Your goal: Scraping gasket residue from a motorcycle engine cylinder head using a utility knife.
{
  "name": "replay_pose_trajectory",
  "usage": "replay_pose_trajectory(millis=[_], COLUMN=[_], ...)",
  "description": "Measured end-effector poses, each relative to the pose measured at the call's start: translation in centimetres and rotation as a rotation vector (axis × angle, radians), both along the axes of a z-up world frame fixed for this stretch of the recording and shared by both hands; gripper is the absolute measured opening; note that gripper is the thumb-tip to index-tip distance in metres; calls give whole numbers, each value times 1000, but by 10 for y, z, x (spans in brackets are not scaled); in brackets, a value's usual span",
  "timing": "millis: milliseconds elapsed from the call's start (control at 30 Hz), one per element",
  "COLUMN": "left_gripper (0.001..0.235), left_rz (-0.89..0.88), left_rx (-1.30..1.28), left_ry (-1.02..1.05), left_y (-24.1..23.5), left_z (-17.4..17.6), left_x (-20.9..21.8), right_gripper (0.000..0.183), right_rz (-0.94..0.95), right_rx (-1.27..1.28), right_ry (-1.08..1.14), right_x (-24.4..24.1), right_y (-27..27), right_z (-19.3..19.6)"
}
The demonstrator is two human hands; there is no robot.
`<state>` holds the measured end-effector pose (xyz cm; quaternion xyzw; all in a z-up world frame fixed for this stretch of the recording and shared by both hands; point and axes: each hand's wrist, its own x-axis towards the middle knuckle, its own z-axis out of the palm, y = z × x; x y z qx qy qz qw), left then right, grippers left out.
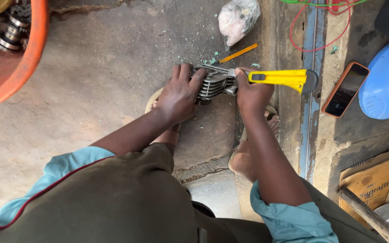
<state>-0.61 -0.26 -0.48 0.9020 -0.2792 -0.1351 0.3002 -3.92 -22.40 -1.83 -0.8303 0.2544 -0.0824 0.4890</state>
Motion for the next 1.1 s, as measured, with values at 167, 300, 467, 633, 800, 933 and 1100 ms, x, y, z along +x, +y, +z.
replay_pose_trajectory(millis=[167, 300, 467, 633, 800, 933, 1100], left_gripper=[86, 85, 89, 90, 88, 90, 86], left_rz=[2, 8, -8, -30, -26, -22, -3], left_rx=[-36, -27, -4, 21, 12, 20, -61], left_ry=[20, 20, 15, 31, 11, 35, 15], left_y=[-1, -3, -1, -2, -1, 1, -1], left_z=[6, 10, 14, 15, 10, 16, 5], left_x=[4, 5, 6, 6, 6, 5, 5], right_gripper=[11, 12, 10, 13, 13, 12, 11], right_rz=[-77, -41, -38, -52, -85, -78, -82], right_rx=[-59, -110, -97, -98, -85, -50, -40], right_ry=[29, -61, -89, -68, 1, -33, -2], right_x=[4, 4, 5, 2, 6, -2, 8], right_y=[7, 12, 12, 21, 21, 18, 12], right_z=[-3, -8, -10, -12, -5, -8, -10])
